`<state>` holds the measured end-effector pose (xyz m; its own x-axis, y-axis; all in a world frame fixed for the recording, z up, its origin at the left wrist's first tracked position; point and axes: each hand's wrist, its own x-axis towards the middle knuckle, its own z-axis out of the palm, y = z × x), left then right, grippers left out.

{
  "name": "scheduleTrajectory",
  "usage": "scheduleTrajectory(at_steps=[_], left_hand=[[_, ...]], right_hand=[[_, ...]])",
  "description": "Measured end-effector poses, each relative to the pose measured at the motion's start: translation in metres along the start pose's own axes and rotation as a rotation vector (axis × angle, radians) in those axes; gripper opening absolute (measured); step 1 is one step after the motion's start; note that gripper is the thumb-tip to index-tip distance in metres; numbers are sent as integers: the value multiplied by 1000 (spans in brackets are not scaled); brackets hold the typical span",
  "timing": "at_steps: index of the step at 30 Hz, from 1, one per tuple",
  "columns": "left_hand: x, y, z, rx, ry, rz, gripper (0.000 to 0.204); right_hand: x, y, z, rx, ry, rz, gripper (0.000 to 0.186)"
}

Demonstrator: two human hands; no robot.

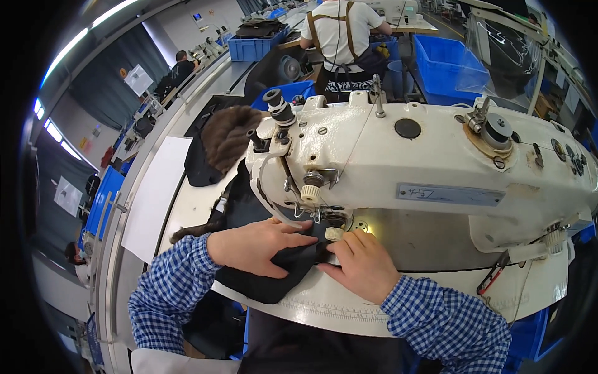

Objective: Sewing a fur-lined hat using an industrial sewing machine.

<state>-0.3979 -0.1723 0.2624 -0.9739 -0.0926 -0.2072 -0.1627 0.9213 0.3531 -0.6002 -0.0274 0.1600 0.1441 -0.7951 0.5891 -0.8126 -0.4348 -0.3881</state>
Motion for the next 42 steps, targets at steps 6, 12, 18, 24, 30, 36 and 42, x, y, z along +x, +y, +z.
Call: scheduleTrajectory(at_steps=[6,12,18,24,30,36,42], left_hand=[[-3,24,46,189,333,-171,58],[18,28,62,217,723,-209,22],[26,20,71,110,772,-275,25],[18,18,73,92,679,-268,39],[20,16,72,3,725,-242,34],[21,15,77,-148,811,-264,32],[20,15,72,-12,763,-179,29]], right_hand=[[2,-4,-5,-61,-38,-63,29],[-1,-7,-2,-106,-31,-177,22],[-6,-14,-7,-151,-108,-198,28],[-4,-2,-19,-95,-22,6,33],[0,6,-21,-197,-69,143,35],[3,4,-17,-250,-195,27,29],[6,-1,-21,-309,-191,-137,23]])
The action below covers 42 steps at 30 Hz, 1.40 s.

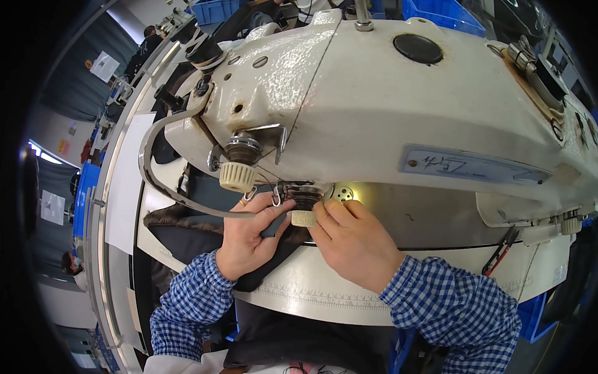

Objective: Sewing a fur-lined hat using an industrial sewing machine.

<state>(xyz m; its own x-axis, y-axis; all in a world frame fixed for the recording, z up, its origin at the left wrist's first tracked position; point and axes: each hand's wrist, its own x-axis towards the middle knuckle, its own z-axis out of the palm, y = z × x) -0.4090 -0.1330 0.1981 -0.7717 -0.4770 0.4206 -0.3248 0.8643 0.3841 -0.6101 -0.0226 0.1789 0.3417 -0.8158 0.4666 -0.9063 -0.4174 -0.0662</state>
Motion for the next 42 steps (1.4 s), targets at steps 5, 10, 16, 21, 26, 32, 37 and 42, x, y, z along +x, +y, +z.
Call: scheduleTrajectory(at_steps=[5,10,16,21,26,32,37,42], left_hand=[[5,2,-4,-12,-87,23,27],[3,-7,-8,13,-178,64,34],[5,-7,-7,128,-239,222,50],[5,-8,-5,144,-235,253,52],[7,-10,-4,108,-231,232,50],[13,-14,0,90,-185,258,44],[21,-20,0,92,-170,280,43],[27,-23,-3,80,-207,275,41]], right_hand=[[3,3,0,-60,-45,-118,28],[-3,-5,-4,-45,-49,-201,37],[-7,-17,4,-46,7,-229,35],[-6,-21,2,1,15,-188,30],[-5,-21,1,20,7,-145,30],[-3,-19,4,22,10,-96,27],[-1,-14,12,-17,45,-104,30],[2,-8,15,-42,71,-126,33]])
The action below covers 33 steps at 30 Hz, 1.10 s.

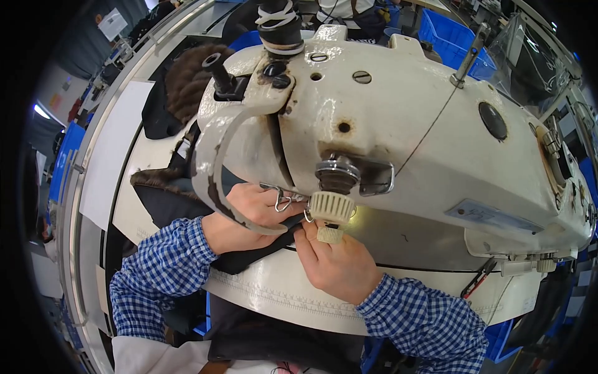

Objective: Sewing a fur-lined hat using an industrial sewing machine.

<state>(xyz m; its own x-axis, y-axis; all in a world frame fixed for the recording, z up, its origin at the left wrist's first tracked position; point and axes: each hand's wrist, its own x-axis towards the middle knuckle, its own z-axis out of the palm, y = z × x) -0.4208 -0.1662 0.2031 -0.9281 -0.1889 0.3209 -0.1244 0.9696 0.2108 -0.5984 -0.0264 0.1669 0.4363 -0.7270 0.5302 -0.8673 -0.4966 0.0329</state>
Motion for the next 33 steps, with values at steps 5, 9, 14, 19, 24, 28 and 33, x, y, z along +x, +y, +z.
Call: scheduleTrajectory(at_steps=[5,9,14,19,24,28,33], left_hand=[[-1,-3,2,-59,37,-11,37],[1,-1,7,-58,70,-34,34],[-2,1,14,-73,137,-70,30],[-8,3,17,-16,230,-203,27],[-32,19,2,-345,117,-605,22],[-65,42,-16,-784,220,-839,20],[-71,68,-43,-427,461,-419,18]], right_hand=[[1,4,0,38,8,16,37],[3,0,-6,-9,-17,70,27],[-3,1,3,17,3,84,27],[-3,2,11,34,38,92,32],[2,-25,-1,533,130,442,52],[11,-74,16,1464,311,872,78],[45,-84,23,1367,327,707,66]])
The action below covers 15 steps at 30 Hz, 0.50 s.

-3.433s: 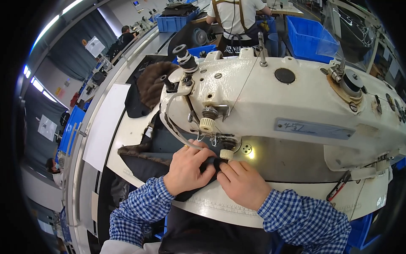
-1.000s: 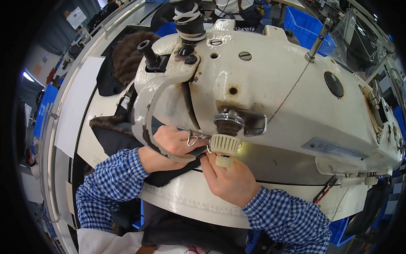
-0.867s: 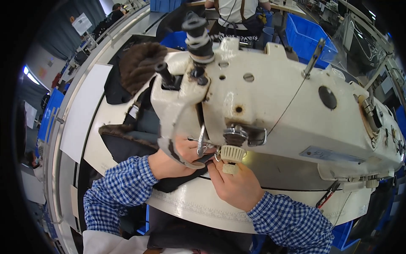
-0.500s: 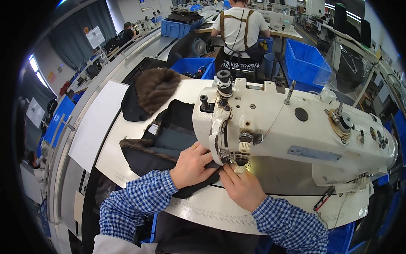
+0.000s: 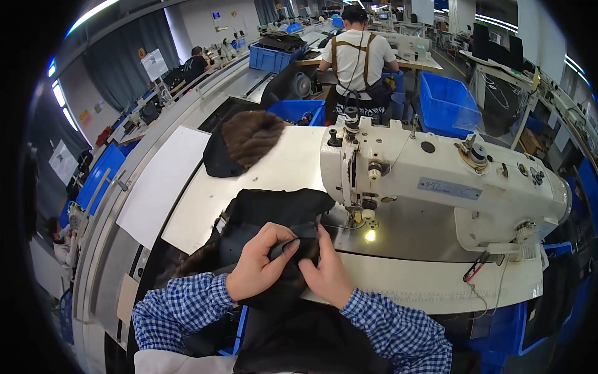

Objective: Sewing a fur-lined hat using an industrial sewing machine.

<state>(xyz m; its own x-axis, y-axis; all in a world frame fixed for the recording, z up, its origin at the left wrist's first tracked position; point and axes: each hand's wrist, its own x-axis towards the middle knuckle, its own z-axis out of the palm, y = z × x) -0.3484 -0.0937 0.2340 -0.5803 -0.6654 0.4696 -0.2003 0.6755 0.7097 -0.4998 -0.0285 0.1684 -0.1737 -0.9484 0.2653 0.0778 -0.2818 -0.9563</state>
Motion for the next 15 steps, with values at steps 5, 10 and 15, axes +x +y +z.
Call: scheduleTrajectory(at_steps=[5,10,15], left_hand=[[0,40,-32,356,-219,121,38],[-3,39,-63,854,-313,137,56],[3,0,-73,636,-267,372,38]], right_hand=[[8,3,8,-171,57,-75,53],[19,-18,10,-742,-47,-536,43],[29,-11,23,-875,-160,-491,38]])
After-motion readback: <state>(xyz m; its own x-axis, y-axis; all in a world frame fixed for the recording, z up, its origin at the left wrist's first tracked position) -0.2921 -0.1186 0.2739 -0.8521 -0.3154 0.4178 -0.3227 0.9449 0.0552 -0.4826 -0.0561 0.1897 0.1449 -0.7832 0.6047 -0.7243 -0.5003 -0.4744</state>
